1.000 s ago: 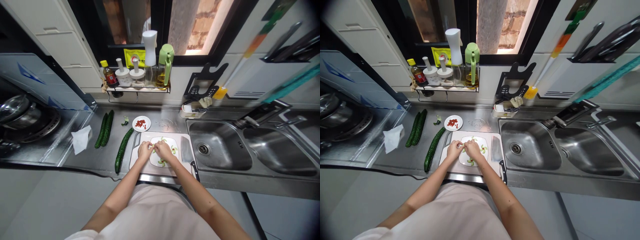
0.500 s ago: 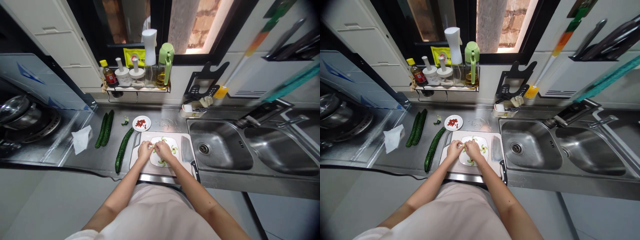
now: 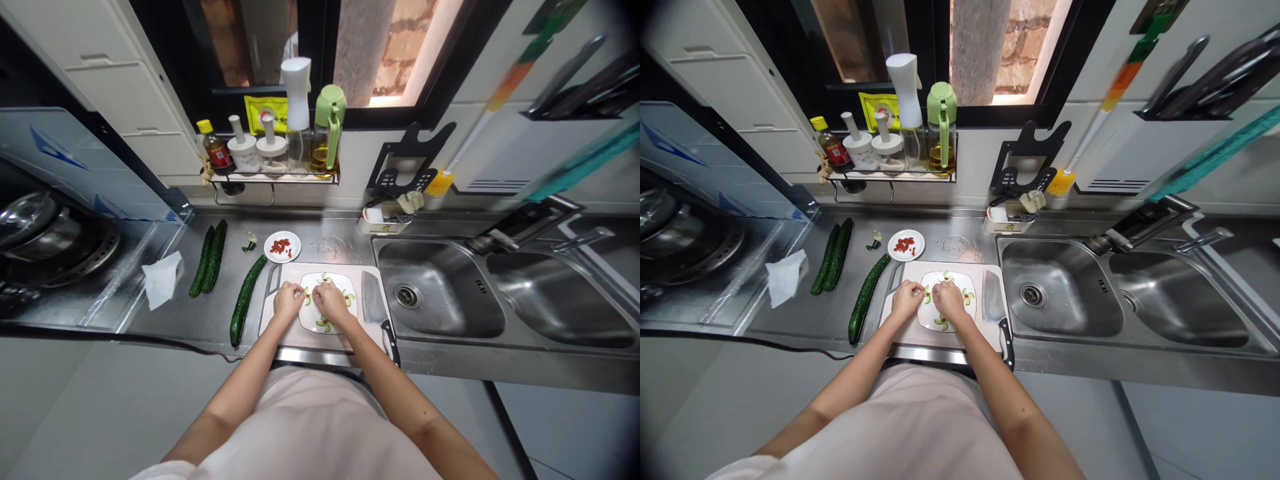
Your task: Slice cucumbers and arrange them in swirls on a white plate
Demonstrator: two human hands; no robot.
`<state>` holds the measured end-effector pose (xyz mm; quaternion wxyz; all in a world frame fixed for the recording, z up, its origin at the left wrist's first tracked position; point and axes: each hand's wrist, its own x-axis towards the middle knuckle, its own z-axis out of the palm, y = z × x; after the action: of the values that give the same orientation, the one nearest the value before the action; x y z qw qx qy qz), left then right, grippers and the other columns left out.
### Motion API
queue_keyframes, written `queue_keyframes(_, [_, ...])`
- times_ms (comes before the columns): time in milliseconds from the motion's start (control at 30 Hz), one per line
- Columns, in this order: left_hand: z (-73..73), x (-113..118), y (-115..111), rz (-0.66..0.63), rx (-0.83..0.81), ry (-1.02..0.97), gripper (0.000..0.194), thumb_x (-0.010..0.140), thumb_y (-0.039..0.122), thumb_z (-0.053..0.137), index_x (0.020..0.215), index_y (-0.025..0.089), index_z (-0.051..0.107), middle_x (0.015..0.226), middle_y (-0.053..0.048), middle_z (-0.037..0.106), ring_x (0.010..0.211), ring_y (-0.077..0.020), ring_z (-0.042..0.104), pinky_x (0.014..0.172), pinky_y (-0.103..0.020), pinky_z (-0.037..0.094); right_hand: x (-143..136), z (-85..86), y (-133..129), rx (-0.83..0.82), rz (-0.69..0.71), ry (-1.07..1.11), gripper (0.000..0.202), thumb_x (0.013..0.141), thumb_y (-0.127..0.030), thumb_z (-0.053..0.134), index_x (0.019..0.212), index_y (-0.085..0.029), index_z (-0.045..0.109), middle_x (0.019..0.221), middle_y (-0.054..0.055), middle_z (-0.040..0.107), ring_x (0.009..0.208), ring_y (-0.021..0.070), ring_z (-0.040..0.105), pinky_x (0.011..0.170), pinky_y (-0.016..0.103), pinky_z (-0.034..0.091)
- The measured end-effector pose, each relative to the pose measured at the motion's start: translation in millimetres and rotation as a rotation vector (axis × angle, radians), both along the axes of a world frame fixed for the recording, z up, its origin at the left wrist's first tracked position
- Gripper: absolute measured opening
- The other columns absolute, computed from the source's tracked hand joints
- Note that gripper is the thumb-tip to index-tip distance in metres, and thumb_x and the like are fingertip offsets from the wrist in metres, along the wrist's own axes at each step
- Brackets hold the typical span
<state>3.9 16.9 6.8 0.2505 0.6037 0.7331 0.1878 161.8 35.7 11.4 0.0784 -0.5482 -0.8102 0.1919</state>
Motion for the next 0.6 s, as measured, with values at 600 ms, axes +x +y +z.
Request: queue_keyframes(600, [-4.0, -7, -2, -0.005, 0.038, -0.05, 0.026, 0.08, 0.015, 0.053, 0.091, 0.022, 0.075, 0.089, -0.004, 0.061, 0.081, -0.016, 0.058, 0.074, -0.025, 0.042, 51, 15.6, -25, 0.14, -0.216, 0.346, 0.02, 0.089, -0.025, 0.045, 0.082, -0.02, 0.064, 0.077, 0.004, 0.061, 0.08, 0.0188, 0.05, 0.076, 0.029, 0.037])
